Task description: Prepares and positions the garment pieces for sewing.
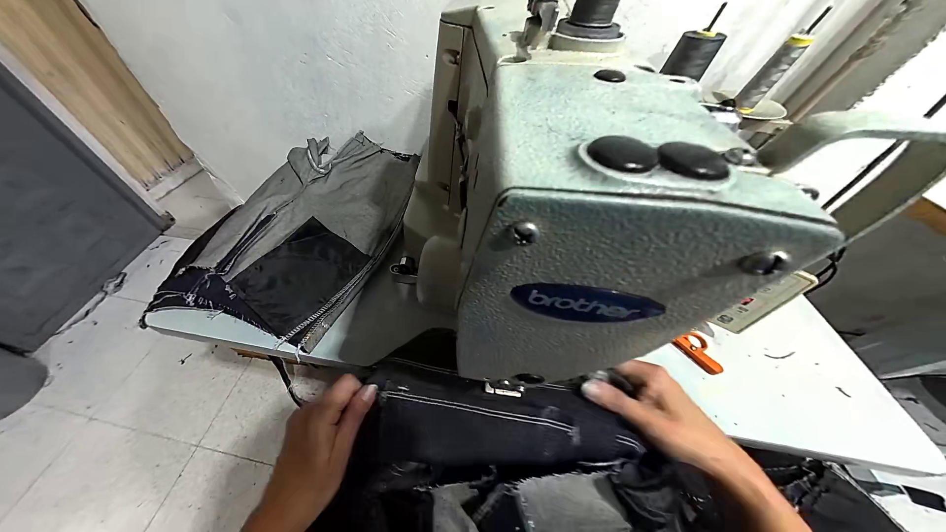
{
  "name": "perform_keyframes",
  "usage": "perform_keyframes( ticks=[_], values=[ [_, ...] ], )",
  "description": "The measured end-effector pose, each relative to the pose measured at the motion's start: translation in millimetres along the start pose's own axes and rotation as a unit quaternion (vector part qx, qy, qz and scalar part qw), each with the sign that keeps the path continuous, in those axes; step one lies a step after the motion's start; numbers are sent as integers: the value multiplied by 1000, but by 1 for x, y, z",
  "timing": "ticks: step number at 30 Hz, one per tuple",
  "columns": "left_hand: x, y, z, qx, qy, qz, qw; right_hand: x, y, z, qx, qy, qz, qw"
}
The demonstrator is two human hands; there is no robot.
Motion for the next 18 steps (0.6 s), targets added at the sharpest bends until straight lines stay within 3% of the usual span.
perform_keyframes(
  ticks=[4, 9, 18],
  values=[
    [16, -41, -6, 5, 52, 98, 994, -43, -27, 26, 68, 69, -97, 991],
    [17, -31, -4, -1, 63, 90, 994, -34, -32, 32, 111, 128, -212, 963],
    [16, -32, 1, 17, 61, 68, 996, -32, -36, 35, 94, 115, -209, 966]
  ],
)
Point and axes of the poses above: each hand's wrist, its own z-axis towards the middle knuckle, its own x-axis out of the back of the hand, y = z × x, the point moved 10 cm from there along z, towards the middle knuckle, and after that the axes turned 10 degrees about z, right-handed, at the moved point
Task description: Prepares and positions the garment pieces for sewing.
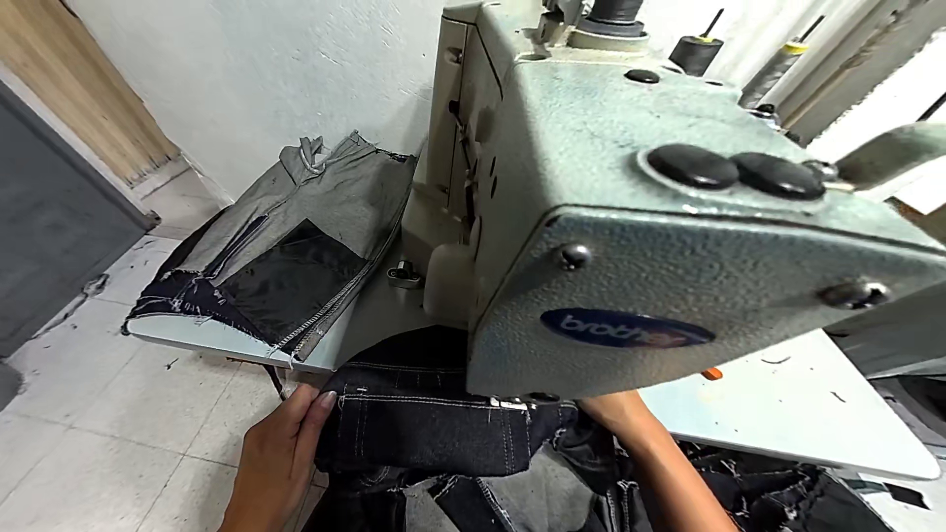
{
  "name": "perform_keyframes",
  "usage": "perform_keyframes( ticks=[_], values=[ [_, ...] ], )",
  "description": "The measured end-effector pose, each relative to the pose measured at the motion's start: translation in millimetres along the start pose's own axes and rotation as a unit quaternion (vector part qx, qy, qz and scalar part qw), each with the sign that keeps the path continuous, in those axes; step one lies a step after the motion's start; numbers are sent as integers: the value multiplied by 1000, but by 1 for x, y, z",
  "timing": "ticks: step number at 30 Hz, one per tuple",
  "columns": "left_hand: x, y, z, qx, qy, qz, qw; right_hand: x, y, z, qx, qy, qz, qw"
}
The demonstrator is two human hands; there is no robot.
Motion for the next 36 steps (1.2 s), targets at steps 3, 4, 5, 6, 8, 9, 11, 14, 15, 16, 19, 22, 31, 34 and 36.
perform_keyframes(
  ticks=[3, 4, 5, 6, 8, 9, 11, 14, 15, 16, 19, 22, 31, 34, 36],
  values=[
    [-3, -4, -1, -3, -1, -19, 1000, 1, -5, -3, 30, 9, -12, 999],
    [-3, -4, -1, -6, 0, -23, 1000, 1, -4, -4, 33, 10, -15, 999],
    [-3, -4, 0, -8, 1, -26, 1000, 1, -3, -5, 32, 11, -17, 999],
    [-3, -4, 0, -9, 1, -28, 1000, 0, -1, -6, 24, 9, -18, 1000],
    [-2, -6, 2, -11, -2, -27, 1000, -3, 2, -7, -1, -5, -12, 1000],
    [-2, -7, 2, -14, -3, -27, 1000, -4, 3, -6, -7, -6, -8, 1000],
    [-2, -10, 2, -18, -10, -26, 999, -4, 4, -5, -4, -2, -2, 1000],
    [-5, -14, 3, -20, -28, -45, 998, -3, 6, -4, -4, 0, 4, 1000],
    [-6, -19, 3, -11, -31, -77, 996, -4, 6, -3, -11, -5, 10, 1000],
    [-8, -30, 2, 9, -34, -137, 990, -5, 6, -3, -17, -8, 15, 1000],
    [-28, -76, -12, 125, -26, -360, 924, -9, 13, -4, -43, -11, 35, 998],
    [-63, -112, -55, 265, -77, -295, 915, -11, 16, -6, -57, -15, 51, 997],
    [-148, -67, -138, 540, -225, -430, 688, 1, 1, -5, -2, 27, 25, 999],
    [-149, -69, -137, 558, -179, -495, 641, 1, 0, 4, -36, -17, 75, 996],
    [-148, -69, -134, 523, -131, -565, 624, -5, 8, 9, -105, -74, 120, 984]
  ],
)
Point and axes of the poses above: each hand's wrist, its own z-axis towards the middle knuckle, its own x-axis out of the back of the hand, y = z × x, the point moved 10 cm from there along z, towards the middle knuckle, and after that the axes turned 10 degrees about z, right-handed, at the moved point
